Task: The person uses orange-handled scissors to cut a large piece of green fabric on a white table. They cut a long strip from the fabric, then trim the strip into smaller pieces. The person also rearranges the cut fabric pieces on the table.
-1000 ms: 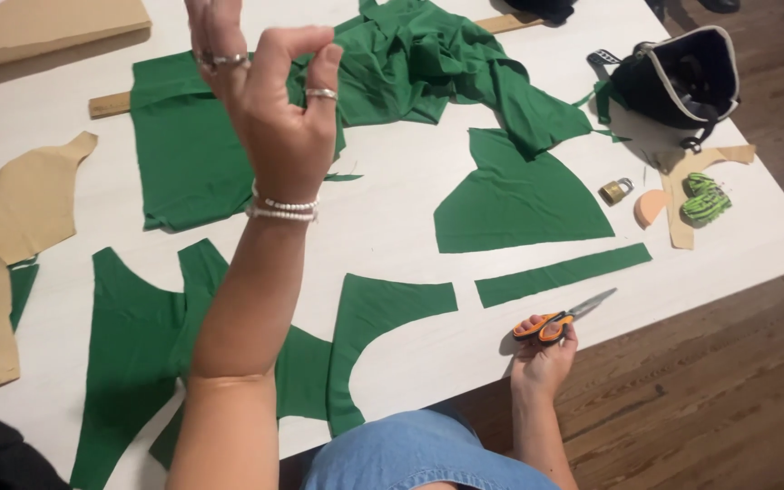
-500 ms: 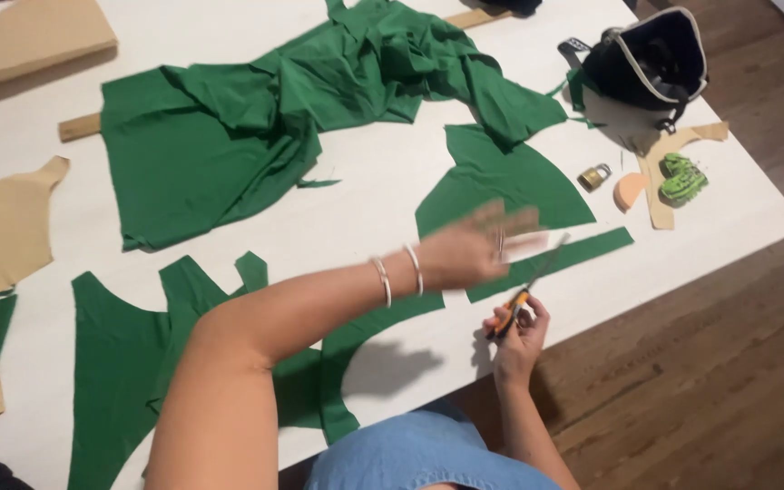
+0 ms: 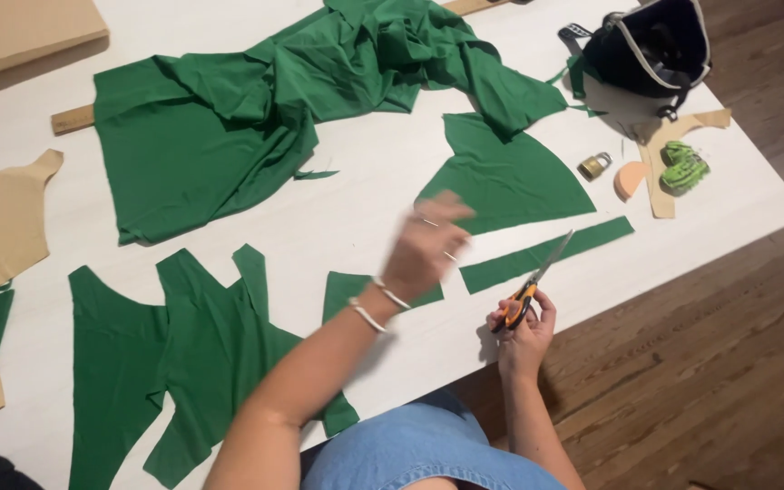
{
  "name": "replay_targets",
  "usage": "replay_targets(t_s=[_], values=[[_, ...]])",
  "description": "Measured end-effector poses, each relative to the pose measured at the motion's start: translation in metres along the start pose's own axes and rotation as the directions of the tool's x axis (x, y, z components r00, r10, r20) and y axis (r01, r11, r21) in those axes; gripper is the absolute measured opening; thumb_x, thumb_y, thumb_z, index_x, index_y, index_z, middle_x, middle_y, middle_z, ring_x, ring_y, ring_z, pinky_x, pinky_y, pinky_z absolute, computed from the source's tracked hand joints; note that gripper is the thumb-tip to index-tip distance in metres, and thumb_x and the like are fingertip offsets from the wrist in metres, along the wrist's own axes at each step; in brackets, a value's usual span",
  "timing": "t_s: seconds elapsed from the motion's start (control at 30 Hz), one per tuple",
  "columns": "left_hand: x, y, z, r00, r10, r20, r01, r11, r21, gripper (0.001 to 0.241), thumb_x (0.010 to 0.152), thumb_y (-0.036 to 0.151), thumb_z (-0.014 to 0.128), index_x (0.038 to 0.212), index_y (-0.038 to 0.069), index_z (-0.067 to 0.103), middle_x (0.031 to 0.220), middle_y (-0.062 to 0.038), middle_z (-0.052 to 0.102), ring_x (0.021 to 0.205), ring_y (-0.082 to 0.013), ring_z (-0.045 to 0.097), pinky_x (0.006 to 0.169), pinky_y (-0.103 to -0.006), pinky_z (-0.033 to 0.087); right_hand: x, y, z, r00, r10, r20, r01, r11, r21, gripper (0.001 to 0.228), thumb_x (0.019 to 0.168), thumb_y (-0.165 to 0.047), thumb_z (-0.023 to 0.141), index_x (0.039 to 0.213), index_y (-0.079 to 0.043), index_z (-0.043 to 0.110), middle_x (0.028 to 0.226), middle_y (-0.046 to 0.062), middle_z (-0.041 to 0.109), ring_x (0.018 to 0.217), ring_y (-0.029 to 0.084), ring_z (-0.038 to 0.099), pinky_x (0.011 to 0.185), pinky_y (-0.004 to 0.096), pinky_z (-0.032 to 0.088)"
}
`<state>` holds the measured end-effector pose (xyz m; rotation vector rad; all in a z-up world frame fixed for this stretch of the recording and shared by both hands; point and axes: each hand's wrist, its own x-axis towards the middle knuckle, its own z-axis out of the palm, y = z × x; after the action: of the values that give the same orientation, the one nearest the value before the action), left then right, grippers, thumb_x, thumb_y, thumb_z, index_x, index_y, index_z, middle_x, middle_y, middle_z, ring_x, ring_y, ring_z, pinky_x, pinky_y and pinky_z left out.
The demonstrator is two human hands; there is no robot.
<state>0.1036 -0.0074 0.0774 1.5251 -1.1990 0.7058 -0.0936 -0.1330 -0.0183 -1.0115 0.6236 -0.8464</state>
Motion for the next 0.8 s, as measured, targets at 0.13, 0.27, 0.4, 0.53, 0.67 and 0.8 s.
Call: replay_targets(t_s=[0.13,0.27,0.4,0.53,0.67,0.8], values=[[0.008,-0.038,-0.084,0.984,-0.127,-0.122,0.158,0.944,0.291,0.009,0.088,0.017,0.081,0.088,0.02,0.072,0.132,-0.003,0.068,0.132,-0.0307,0.057,0.111,-0.047,0.039,-0.006,-0.007,0.0,0.999,0.039,0.011,-0.039,0.999,0.02,0.044,0.096,-0.006,0.072,0.132,-0.013,0.047,0.085,0.018,0.067,0.058,0.025,0.068,0.047,0.034,0.057],[0.033,-0.049,-0.172,0.926,-0.139,-0.35,0.304,0.825,0.476,0.011,0.089,0.005,0.081,0.09,0.014,0.074,0.14,-0.009,0.062,0.139,-0.0389,0.048,0.114,-0.052,0.033,-0.006,-0.011,0.005,0.997,0.076,-0.008,-0.076,0.997,-0.006,0.044,0.095,-0.007,0.072,0.132,-0.013,0.048,0.085,0.019,0.067,0.057,0.026,0.068,0.045,0.034,0.055],[-0.005,-0.057,-0.188,0.868,-0.168,-0.467,0.429,0.726,0.537,0.006,0.094,0.013,0.081,0.095,0.015,0.075,0.145,-0.006,0.057,0.143,-0.0365,0.044,0.117,-0.0524,0.029,-0.003,-0.006,0.0,0.996,0.083,0.012,-0.083,0.996,-0.017,0.044,0.095,-0.007,0.072,0.132,-0.013,0.048,0.084,0.019,0.068,0.057,0.025,0.068,0.046,0.033,0.056],[-0.067,-0.031,-0.149,0.857,-0.382,-0.347,0.515,0.593,0.619,0.014,0.088,0.019,0.08,0.086,0.018,0.067,0.14,-0.005,0.061,0.135,-0.0357,0.051,0.106,-0.0655,0.027,0.0,-0.004,0.002,0.994,0.112,-0.009,-0.112,0.994,-0.012,0.045,0.094,-0.008,0.074,0.13,-0.015,0.049,0.082,0.018,0.067,0.056,0.026,0.067,0.045,0.032,0.056],[-0.106,-0.009,-0.127,0.71,-0.624,-0.328,0.661,0.429,0.615,0.012,0.086,0.028,0.079,0.085,0.025,0.067,0.145,0.005,0.059,0.147,-0.0311,0.043,0.109,-0.0758,0.018,0.0,0.002,-0.005,0.99,0.126,-0.067,-0.127,0.992,-0.015,0.044,0.094,-0.01,0.075,0.129,-0.016,0.05,0.082,0.018,0.068,0.055,0.027,0.068,0.043,0.031,0.058],[-0.088,0.036,-0.079,0.739,-0.632,-0.232,0.643,0.561,0.522,0.014,0.083,0.02,0.08,0.08,0.024,0.066,0.141,0.002,0.061,0.145,-0.0344,0.043,0.108,-0.0739,0.016,0.0,0.01,0.016,0.985,0.146,-0.094,-0.149,0.989,-0.022,0.043,0.094,-0.014,0.077,0.129,-0.015,0.051,0.082,0.019,0.069,0.057,0.027,0.069,0.045,0.031,0.059]])
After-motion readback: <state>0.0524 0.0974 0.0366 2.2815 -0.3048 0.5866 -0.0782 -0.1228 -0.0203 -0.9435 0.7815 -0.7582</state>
